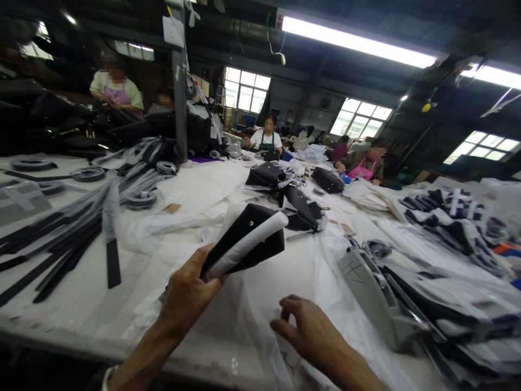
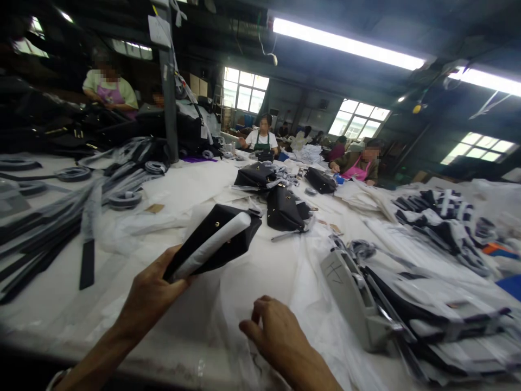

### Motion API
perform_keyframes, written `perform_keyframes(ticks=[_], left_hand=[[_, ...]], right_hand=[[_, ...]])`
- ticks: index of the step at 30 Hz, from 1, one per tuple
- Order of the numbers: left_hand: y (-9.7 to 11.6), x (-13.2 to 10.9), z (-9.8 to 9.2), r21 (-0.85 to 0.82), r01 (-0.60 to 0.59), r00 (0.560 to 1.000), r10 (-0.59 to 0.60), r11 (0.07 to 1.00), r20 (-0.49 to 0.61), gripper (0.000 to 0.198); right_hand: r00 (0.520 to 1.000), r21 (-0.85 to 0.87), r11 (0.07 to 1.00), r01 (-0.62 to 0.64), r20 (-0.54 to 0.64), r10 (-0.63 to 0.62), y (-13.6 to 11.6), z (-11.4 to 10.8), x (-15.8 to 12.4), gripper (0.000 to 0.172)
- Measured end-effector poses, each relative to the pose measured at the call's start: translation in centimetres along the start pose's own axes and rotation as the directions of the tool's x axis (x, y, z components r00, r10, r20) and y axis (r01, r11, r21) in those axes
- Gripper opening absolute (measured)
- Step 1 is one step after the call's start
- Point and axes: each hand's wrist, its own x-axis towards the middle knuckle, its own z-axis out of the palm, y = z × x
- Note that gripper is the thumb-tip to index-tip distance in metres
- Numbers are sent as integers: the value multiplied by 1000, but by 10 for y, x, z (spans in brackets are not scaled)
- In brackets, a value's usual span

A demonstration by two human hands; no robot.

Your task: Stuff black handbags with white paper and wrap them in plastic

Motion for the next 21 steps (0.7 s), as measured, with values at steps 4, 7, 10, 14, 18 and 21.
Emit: perform_keyframes(ticks=[4,7,10,14,18,21], left_hand=[[2,0,-1,-28,34,999,-34,999,9,44],[2,-1,-2,-33,53,999,-53,998,12,45],[1,-2,-2,-32,41,999,-41,999,3,44],[-1,-5,0,-22,1,1000,-1,1000,-17,43],[-4,-8,3,4,-43,999,43,999,-22,42],[-6,-10,5,47,-74,997,75,996,-27,43]], right_hand=[[991,7,1000,-11,-135,12,-15,7,36,26],[983,76,996,-41,-177,54,-32,24,68,42],[979,176,984,-20,-195,54,-38,37,91,27],[990,337,942,-8,-132,56,-18,32,105,17],[995,680,733,39,-94,34,19,10,116,40],[994,799,601,34,-89,61,45,0,127,50]])
